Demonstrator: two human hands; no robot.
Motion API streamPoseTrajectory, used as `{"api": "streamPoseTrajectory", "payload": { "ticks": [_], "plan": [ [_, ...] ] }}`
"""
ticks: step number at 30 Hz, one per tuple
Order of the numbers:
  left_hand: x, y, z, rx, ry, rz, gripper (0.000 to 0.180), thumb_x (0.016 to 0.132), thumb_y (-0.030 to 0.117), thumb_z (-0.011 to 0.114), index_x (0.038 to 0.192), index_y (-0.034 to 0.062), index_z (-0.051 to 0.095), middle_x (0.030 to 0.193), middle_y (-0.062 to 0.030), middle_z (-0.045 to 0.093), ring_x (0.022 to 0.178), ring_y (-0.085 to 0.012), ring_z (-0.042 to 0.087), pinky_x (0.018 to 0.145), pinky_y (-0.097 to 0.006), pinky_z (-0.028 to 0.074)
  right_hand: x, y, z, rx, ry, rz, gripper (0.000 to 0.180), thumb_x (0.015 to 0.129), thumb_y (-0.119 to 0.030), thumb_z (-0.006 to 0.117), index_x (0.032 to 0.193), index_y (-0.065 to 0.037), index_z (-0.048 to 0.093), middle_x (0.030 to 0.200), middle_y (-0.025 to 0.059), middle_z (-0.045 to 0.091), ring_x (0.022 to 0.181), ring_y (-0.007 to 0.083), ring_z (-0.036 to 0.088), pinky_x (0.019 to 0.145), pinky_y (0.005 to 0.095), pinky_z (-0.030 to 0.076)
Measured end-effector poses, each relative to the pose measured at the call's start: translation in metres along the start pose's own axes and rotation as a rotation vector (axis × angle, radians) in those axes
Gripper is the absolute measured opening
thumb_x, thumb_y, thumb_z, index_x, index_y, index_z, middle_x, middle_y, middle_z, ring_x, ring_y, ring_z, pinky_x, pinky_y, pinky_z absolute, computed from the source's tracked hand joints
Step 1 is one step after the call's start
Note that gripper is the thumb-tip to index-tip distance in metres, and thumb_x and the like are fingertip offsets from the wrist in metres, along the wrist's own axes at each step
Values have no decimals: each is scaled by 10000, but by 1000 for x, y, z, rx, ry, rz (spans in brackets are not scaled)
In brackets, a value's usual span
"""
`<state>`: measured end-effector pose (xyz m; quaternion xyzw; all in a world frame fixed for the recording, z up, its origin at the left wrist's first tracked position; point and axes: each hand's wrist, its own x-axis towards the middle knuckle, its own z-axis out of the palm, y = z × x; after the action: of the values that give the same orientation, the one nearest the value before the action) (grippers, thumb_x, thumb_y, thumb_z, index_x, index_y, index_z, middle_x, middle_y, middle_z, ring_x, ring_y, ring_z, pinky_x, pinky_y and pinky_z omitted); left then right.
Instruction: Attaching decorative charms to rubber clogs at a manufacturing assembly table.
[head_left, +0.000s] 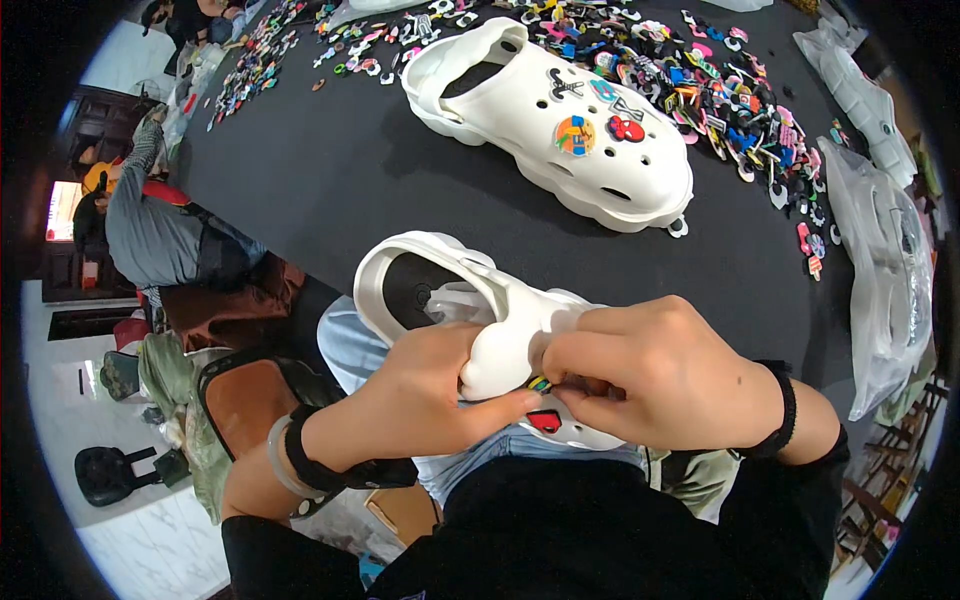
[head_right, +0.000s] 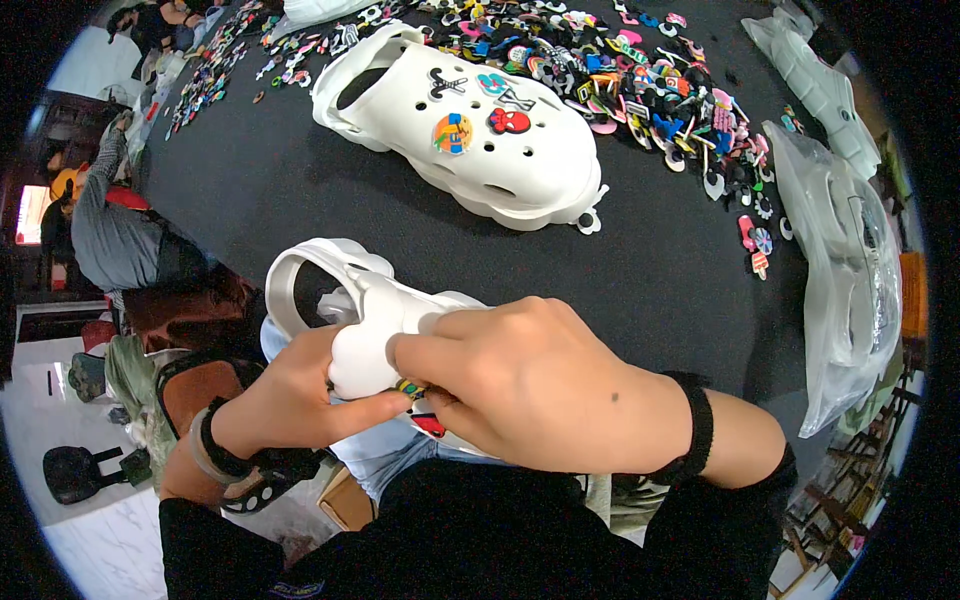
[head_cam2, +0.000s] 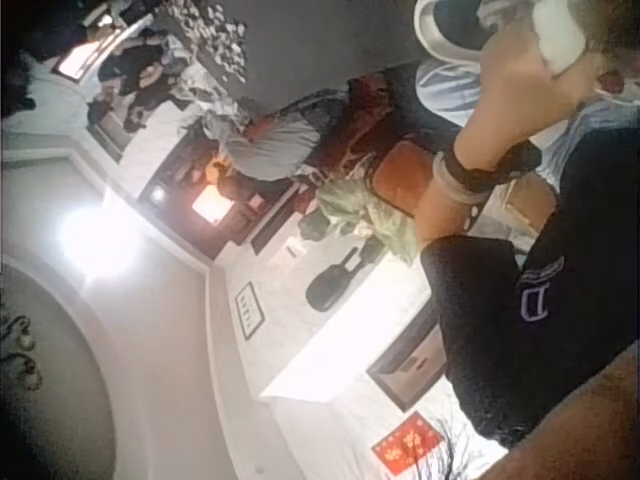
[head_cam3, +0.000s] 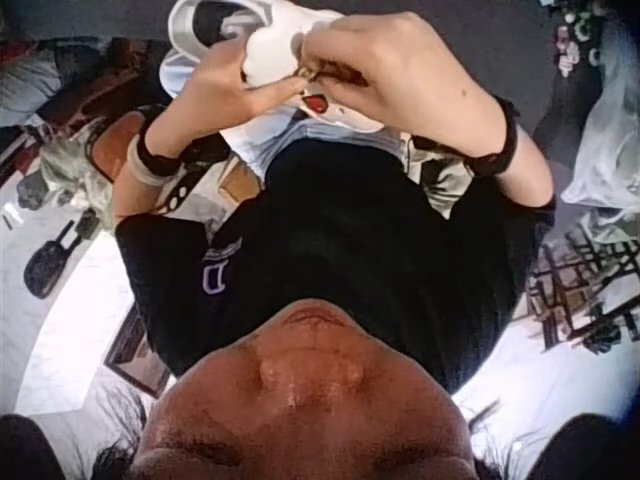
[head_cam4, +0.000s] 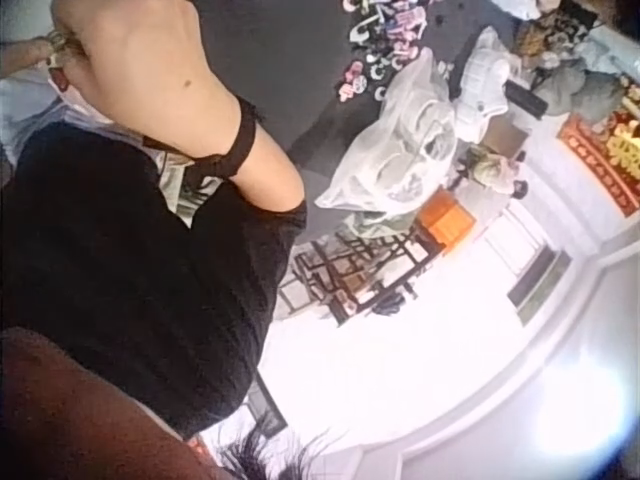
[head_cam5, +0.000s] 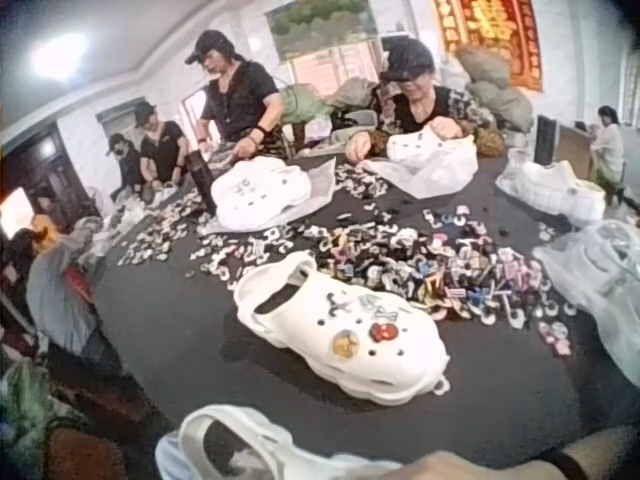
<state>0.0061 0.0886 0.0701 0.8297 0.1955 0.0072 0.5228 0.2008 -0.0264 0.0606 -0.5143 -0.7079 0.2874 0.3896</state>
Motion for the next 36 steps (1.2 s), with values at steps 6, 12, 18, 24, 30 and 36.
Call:
{"api": "streamPoseTrajectory", "payload": {
  "ticks": [6,12,18,24,30,36],
  "plan": [
    [8,7,-4,-42,-42,-146,288,776,168,758,981,-3,651,847,-146,687,762,-276,679,680,-339,511,8,9,-19,142,-128,113,141,764,-42,713,856,-66,609,646,33,569,525,164,579,494,288,450],
    [8,5,-3,-35,-37,-192,257,773,177,764,932,-3,675,809,-132,695,722,-183,672,645,-312,505,15,35,-35,365,-298,272,285,824,-148,739,1030,-41,573,668,-1,583,586,95,566,554,241,451],
    [10,8,-1,-115,-55,-264,262,802,156,740,986,-20,675,873,-106,704,788,-150,659,702,-294,511,9,57,-33,233,-343,262,680,753,-453,782,1197,-5,526,957,111,600,791,191,605,680,307,503],
    [14,14,-3,-125,-99,-313,283,829,157,720,1032,-30,657,916,-119,700,827,-156,656,729,-297,510,9,76,-19,210,-453,114,745,789,-523,712,1310,-22,533,1037,156,600,887,259,606,762,344,485],
    [17,21,-4,-73,-144,-384,293,844,145,707,1061,-40,641,939,-124,695,837,-168,656,738,-301,509,9,80,-19,323,-432,126,722,789,-517,716,1364,-123,525,992,124,594,851,222,558,738,302,446],
    [26,24,-6,-3,-142,-389,330,843,152,720,1099,-30,622,954,-88,686,867,-128,632,753,-294,515,10,85,-16,499,-425,174,705,765,-540,729,1326,-144,573,882,95,556,807,203,524,708,285,420]
  ]
}}
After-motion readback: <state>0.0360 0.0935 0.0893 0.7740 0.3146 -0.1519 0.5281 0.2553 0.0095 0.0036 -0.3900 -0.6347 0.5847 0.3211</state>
